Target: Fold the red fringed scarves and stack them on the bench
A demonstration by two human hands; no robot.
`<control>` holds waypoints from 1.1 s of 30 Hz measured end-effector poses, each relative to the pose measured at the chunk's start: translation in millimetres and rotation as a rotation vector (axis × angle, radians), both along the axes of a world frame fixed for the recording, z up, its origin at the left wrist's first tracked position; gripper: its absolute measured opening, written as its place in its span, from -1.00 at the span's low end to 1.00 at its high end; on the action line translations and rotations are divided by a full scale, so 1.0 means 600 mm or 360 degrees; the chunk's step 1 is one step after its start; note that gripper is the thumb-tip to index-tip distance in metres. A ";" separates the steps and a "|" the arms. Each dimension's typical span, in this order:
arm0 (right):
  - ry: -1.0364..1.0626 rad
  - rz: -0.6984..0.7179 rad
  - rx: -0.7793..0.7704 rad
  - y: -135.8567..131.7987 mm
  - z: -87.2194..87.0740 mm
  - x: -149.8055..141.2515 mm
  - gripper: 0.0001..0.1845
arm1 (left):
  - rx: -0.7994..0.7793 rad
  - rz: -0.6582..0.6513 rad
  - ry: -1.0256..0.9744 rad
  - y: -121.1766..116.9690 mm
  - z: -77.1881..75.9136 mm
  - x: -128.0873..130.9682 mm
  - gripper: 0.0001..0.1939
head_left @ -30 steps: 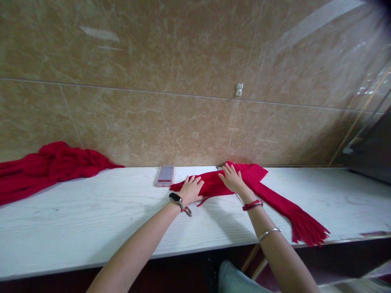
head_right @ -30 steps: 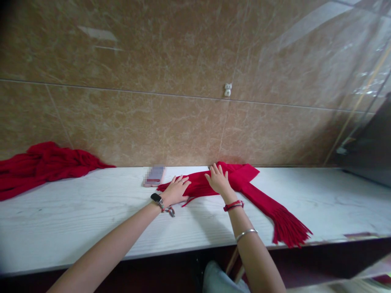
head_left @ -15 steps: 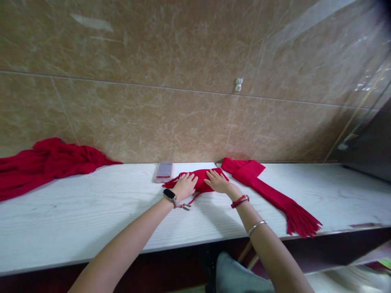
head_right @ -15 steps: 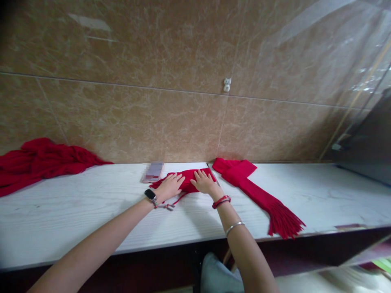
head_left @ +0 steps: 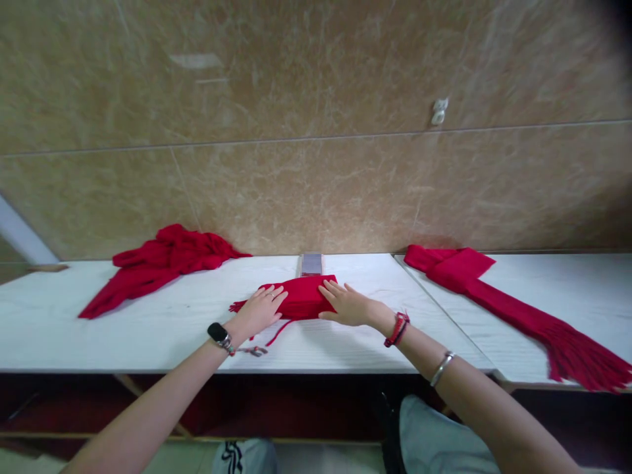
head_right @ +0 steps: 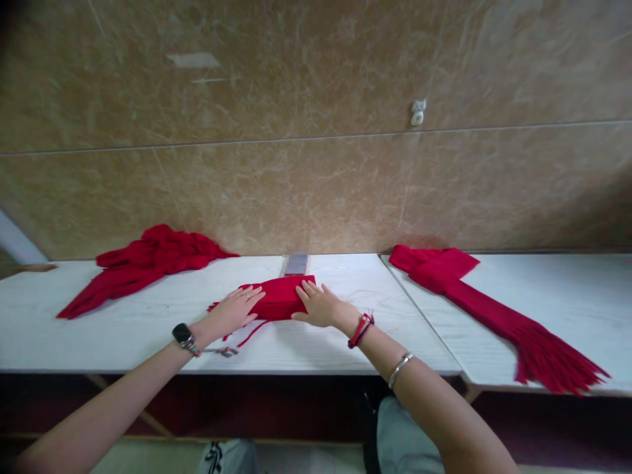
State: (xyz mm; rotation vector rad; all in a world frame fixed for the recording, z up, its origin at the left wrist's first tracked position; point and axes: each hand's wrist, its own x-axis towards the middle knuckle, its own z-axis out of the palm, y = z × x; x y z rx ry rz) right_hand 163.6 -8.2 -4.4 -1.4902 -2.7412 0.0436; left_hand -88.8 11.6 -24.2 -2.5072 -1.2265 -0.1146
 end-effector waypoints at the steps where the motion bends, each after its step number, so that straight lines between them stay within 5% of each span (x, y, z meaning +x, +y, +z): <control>1: 0.0009 0.0013 -0.0015 0.000 0.000 -0.001 -0.22 | -0.0008 0.0037 0.0007 -0.002 0.002 -0.013 -0.55; 10: 0.0159 -0.0005 -0.0061 0.031 -0.028 0.004 -0.16 | -0.0113 0.0233 -0.0081 -0.011 0.002 -0.021 -0.40; 18: 0.0296 0.0038 -0.0301 0.080 -0.007 0.003 -0.05 | -0.0196 0.0298 -0.0110 -0.008 0.012 -0.016 -0.32; 28: 0.0742 0.0154 -0.0131 0.098 -0.057 0.018 0.08 | 0.0012 0.0006 -0.0175 0.012 -0.011 -0.044 -0.29; 33: 0.1010 -0.0071 -0.0038 0.076 -0.084 0.009 -0.04 | 0.0066 -0.0176 -0.0222 0.026 -0.013 -0.059 -0.22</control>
